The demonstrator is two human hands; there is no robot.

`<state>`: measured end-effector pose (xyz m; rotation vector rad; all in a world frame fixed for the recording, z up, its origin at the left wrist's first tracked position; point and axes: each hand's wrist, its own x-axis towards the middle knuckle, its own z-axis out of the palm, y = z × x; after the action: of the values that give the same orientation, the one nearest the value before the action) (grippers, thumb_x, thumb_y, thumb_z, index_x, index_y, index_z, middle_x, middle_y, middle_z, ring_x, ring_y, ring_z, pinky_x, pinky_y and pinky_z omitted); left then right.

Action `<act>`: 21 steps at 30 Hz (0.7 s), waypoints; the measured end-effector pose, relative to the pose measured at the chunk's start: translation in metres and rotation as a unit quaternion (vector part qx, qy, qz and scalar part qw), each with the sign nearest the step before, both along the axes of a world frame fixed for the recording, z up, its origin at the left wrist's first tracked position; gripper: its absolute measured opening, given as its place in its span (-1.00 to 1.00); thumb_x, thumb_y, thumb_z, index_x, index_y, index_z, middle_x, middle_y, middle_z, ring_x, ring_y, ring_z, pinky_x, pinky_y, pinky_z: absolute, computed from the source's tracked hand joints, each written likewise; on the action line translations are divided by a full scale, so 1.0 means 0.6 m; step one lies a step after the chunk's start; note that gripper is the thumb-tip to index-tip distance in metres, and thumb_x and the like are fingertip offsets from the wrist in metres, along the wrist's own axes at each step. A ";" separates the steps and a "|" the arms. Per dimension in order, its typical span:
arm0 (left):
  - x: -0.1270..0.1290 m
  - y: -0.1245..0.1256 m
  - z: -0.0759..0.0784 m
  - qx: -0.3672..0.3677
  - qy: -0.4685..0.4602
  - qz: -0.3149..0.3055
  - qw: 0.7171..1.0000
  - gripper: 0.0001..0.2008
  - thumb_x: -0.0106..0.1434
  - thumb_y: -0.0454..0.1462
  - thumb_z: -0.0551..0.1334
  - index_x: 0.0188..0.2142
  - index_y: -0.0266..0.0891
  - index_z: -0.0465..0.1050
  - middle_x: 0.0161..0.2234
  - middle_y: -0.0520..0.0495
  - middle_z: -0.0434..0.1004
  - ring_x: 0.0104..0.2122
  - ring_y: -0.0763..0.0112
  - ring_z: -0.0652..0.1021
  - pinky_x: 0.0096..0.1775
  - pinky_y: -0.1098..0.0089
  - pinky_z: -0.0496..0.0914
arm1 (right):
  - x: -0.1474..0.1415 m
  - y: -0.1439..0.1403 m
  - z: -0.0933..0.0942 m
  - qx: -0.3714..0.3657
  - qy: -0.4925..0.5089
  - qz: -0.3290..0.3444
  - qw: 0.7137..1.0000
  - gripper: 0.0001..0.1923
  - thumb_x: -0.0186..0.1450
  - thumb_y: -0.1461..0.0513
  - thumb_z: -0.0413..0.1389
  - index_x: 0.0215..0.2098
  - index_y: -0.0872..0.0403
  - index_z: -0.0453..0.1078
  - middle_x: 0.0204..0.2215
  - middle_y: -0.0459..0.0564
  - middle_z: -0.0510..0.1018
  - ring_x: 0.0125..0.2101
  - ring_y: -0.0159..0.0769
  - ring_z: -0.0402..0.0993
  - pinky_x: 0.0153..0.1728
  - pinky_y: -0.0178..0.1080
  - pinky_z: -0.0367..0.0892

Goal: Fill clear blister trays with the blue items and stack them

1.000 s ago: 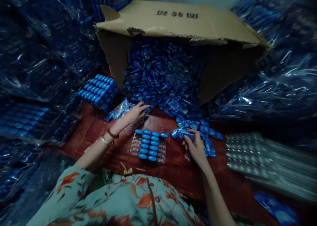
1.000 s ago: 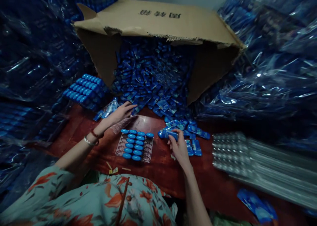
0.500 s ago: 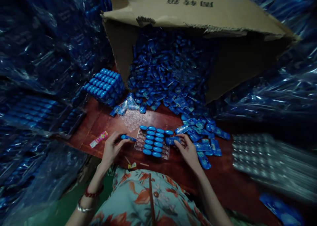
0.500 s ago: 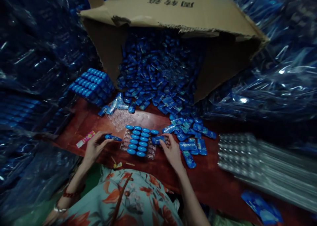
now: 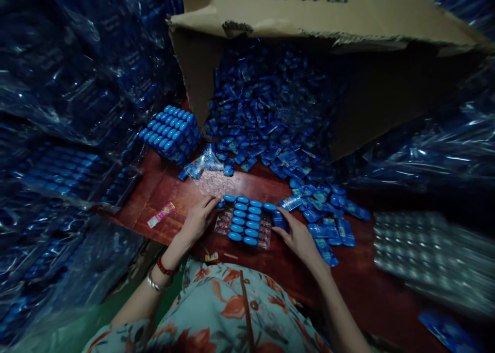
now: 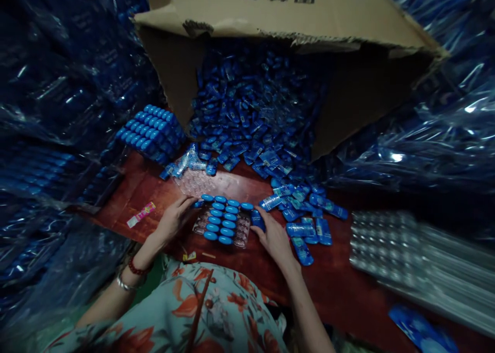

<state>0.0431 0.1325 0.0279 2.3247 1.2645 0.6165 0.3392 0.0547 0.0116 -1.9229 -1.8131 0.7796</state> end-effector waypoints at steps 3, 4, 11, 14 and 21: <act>0.003 -0.001 0.003 -0.005 -0.001 -0.007 1.000 -0.71 0.32 -0.26 0.05 0.02 -0.21 0.28 -0.16 -0.16 0.41 -0.21 0.33 0.51 -0.17 0.33 0.44 | 0.012 0.002 0.010 -0.004 0.038 -0.026 0.999 -0.60 0.25 0.06 0.04 0.02 0.01 0.25 -0.36 -0.01 0.53 -0.37 -0.17 0.49 -0.31 -0.12 0.38; 0.004 -0.003 0.002 -0.011 -0.003 -0.010 1.000 -0.70 0.32 -0.29 0.03 0.04 -0.21 0.27 -0.15 -0.16 0.41 -0.20 0.34 0.51 -0.17 0.33 0.44 | 0.014 -0.001 0.013 -0.004 0.068 -0.056 0.996 -0.62 0.25 0.04 0.04 -0.03 0.02 0.26 -0.46 -0.06 0.50 -0.47 -0.22 0.47 -0.40 -0.16 0.38; -0.001 0.000 -0.011 -0.006 0.040 -0.050 0.998 -0.59 0.27 -0.44 -0.03 0.09 -0.19 0.22 -0.14 -0.16 0.40 -0.18 0.31 0.50 -0.17 0.34 0.43 | -0.031 -0.021 0.005 0.065 0.326 -0.195 0.923 -0.66 0.21 0.03 0.10 -0.14 0.02 0.21 -0.33 -0.02 0.50 -0.37 -0.25 0.53 -0.41 -0.20 0.48; -0.003 0.005 -0.004 -0.003 0.096 -0.076 0.992 -0.57 0.25 -0.47 -0.03 0.09 -0.21 0.20 -0.12 -0.18 0.39 -0.16 0.29 0.49 -0.16 0.32 0.43 | -0.047 -0.018 -0.008 0.134 0.204 -0.121 0.962 -0.78 0.29 0.13 0.01 -0.13 0.03 0.28 -0.19 0.06 0.50 -0.17 -0.22 0.49 -0.14 -0.10 0.43; 0.022 0.019 0.025 -0.046 0.218 -0.139 0.965 -0.65 0.17 -0.54 0.00 -0.09 -0.25 0.27 -0.13 -0.19 0.38 -0.23 0.28 0.51 -0.21 0.30 0.44 | -0.035 0.012 0.030 0.129 -0.111 0.161 0.972 -0.58 0.29 0.40 -0.17 0.05 0.07 0.28 -0.11 0.13 0.45 -0.13 -0.22 0.43 -0.16 -0.18 0.40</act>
<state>0.0564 0.1436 0.0426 2.5771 1.0731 -0.0525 0.3180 0.0618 0.0294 -1.6236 -2.2745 0.4036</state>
